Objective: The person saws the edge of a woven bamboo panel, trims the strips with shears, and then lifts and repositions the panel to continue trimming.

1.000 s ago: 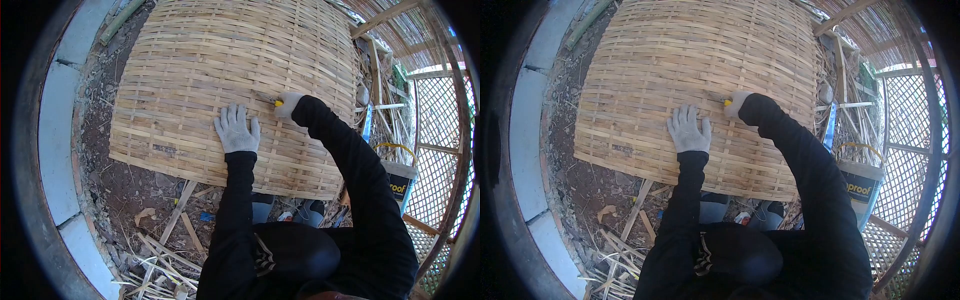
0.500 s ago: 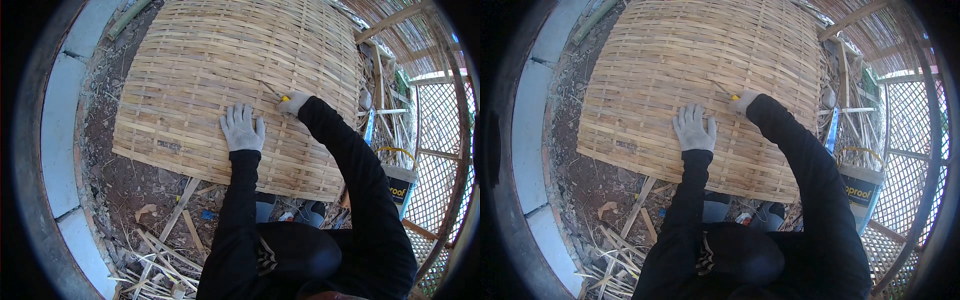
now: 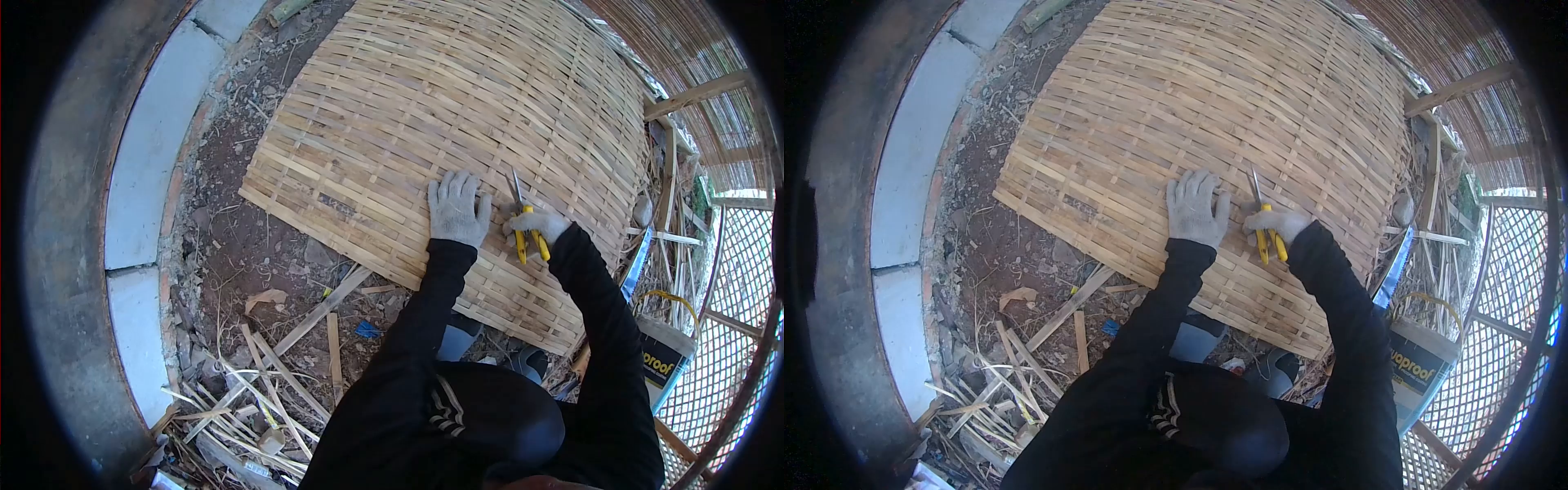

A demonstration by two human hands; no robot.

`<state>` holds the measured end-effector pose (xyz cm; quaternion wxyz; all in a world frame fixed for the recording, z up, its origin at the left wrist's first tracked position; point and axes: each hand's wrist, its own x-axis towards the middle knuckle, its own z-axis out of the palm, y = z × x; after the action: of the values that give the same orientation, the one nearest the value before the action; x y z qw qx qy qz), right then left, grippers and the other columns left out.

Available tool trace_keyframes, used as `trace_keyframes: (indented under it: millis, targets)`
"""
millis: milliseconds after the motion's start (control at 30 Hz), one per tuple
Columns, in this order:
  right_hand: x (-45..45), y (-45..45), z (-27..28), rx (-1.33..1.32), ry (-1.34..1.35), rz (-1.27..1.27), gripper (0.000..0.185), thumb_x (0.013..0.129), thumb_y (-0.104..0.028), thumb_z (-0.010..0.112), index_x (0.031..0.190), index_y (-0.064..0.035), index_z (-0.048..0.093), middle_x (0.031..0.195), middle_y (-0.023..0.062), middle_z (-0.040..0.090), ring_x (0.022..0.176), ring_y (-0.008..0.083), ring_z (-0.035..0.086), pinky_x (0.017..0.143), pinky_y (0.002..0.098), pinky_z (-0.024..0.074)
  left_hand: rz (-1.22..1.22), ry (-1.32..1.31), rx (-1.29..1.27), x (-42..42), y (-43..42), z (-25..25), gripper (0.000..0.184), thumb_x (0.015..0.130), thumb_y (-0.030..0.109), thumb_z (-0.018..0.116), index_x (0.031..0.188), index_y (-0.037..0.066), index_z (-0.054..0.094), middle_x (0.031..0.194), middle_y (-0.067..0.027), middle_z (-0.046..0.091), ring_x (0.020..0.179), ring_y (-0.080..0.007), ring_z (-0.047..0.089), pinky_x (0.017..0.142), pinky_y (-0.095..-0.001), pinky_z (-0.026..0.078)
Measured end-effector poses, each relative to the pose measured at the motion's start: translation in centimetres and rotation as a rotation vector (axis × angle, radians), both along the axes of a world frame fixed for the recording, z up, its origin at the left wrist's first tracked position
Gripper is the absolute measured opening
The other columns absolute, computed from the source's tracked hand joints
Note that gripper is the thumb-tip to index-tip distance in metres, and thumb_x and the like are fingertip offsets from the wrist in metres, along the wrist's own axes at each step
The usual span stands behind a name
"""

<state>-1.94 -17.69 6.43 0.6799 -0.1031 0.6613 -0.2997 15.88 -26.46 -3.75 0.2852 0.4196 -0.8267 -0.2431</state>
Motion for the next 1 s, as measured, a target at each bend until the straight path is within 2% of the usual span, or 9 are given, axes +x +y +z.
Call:
trace_keyframes:
  millis: [100, 167, 333, 433, 467, 567, 633, 767, 1000]
  targets:
    - [1.4, 1.5, -0.1, -0.059, -0.009, -0.033, 0.043, 0.094, -0.023, 0.076, 0.131, -0.0054, 0.063, 0.095, 0.0063, 0.070, 0.073, 0.0182, 0.068, 0.065, 0.0361, 0.0590, -0.018, 0.121, -0.002, 0.3, -0.2, 0.4, 0.031, 0.098, 0.033, 0.068, 0.119, 0.010, 0.068, 0.128, -0.0116, 0.068, 0.130, -0.0348, 0.057, 0.119, -0.0590, 0.032]
    - [2.6, 2.3, -0.3, -0.121, 0.086, 0.001, 0.035, 0.094, -0.018, 0.074, 0.124, -0.0049, 0.062, 0.094, 0.0060, 0.069, 0.071, 0.0190, 0.068, 0.063, 0.0361, 0.0591, -0.042, 0.211, 0.036, 0.7, 0.0, 0.8, 0.026, 0.099, 0.030, 0.068, 0.115, 0.009, 0.069, 0.122, -0.0118, 0.070, 0.123, -0.0349, 0.061, 0.114, -0.0565, 0.038]
    - [4.0, 4.2, -1.7, -0.263, 0.409, 0.196, 0.031, 0.097, -0.022, 0.074, 0.119, -0.0042, 0.063, 0.087, 0.0027, 0.066, 0.067, 0.0116, 0.063, 0.060, 0.0292, 0.0529, -0.062, 0.489, 0.144, 2.4, -0.5, 2.5, 0.021, 0.100, 0.026, 0.067, 0.112, 0.008, 0.068, 0.115, -0.0142, 0.070, 0.109, -0.0369, 0.063, 0.099, -0.0516, 0.047]
    - [4.3, 6.0, 0.5, -0.093, 0.444, 0.281, 0.038, 0.093, -0.030, 0.076, 0.119, -0.0047, 0.064, 0.088, 0.0085, 0.068, 0.077, 0.0175, 0.067, 0.070, 0.0352, 0.0545, 0.081, 0.188, -0.112, 5.3, -6.6, 2.4, 0.023, 0.101, 0.024, 0.064, 0.116, 0.008, 0.065, 0.114, -0.0164, 0.067, 0.107, -0.0392, 0.062, 0.096, -0.0530, 0.048]
    - [3.9, 7.2, 0.8, -0.188, 0.586, 0.398, 0.046, 0.090, -0.037, 0.078, 0.119, -0.0041, 0.064, 0.090, 0.0136, 0.069, 0.083, 0.0245, 0.069, 0.078, 0.0393, 0.0551, 0.158, 0.106, -0.185, 6.6, -9.9, 1.1, 0.024, 0.100, 0.024, 0.064, 0.118, 0.007, 0.064, 0.114, -0.0171, 0.065, 0.107, -0.0400, 0.062, 0.095, -0.0535, 0.048]
    - [2.9, 10.2, 3.0, -0.095, 0.627, 0.550, 0.055, 0.087, -0.043, 0.080, 0.121, -0.0040, 0.063, 0.093, 0.0165, 0.070, 0.089, 0.0297, 0.068, 0.083, 0.0417, 0.0544, 0.187, -0.252, -0.377, 11.5, -20.7, -0.7, 0.029, 0.095, 0.021, 0.067, 0.122, 0.011, 0.067, 0.120, -0.0166, 0.066, 0.111, -0.0381, 0.063, 0.097, -0.0534, 0.050]
    - [2.5, 13.1, 3.1, -0.037, 0.589, 0.508, 0.057, 0.084, -0.045, 0.081, 0.120, -0.0040, 0.063, 0.096, 0.0178, 0.069, 0.089, 0.0297, 0.068, 0.082, 0.0414, 0.0543, 0.178, -0.500, -0.292, 13.3, -24.9, -0.3, 0.027, 0.094, 0.024, 0.069, 0.121, 0.018, 0.070, 0.124, -0.0111, 0.067, 0.114, -0.0347, 0.065, 0.095, -0.0510, 0.054]
    - [2.5, 18.3, 4.0, 0.056, 0.536, 0.442, 0.057, 0.085, -0.044, 0.081, 0.119, -0.0026, 0.063, 0.096, 0.0189, 0.069, 0.090, 0.0305, 0.069, 0.082, 0.0419, 0.0545, -0.124, -0.547, -0.262, 15.9, -30.5, -0.8, 0.021, 0.096, 0.023, 0.068, 0.116, 0.023, 0.071, 0.114, -0.0096, 0.069, 0.109, -0.0337, 0.067, 0.093, -0.0495, 0.055]
    - [2.9, 22.2, 4.8, 0.122, 0.629, 0.449, 0.058, 0.085, -0.043, 0.082, 0.120, -0.0015, 0.061, 0.095, 0.0177, 0.069, 0.090, 0.0297, 0.070, 0.082, 0.0425, 0.0549, -0.392, -0.722, -0.365, 14.0, -32.8, 1.2, 0.012, 0.095, 0.023, 0.067, 0.103, 0.015, 0.071, 0.107, -0.0089, 0.073, 0.106, -0.0329, 0.070, 0.089, -0.0471, 0.056]
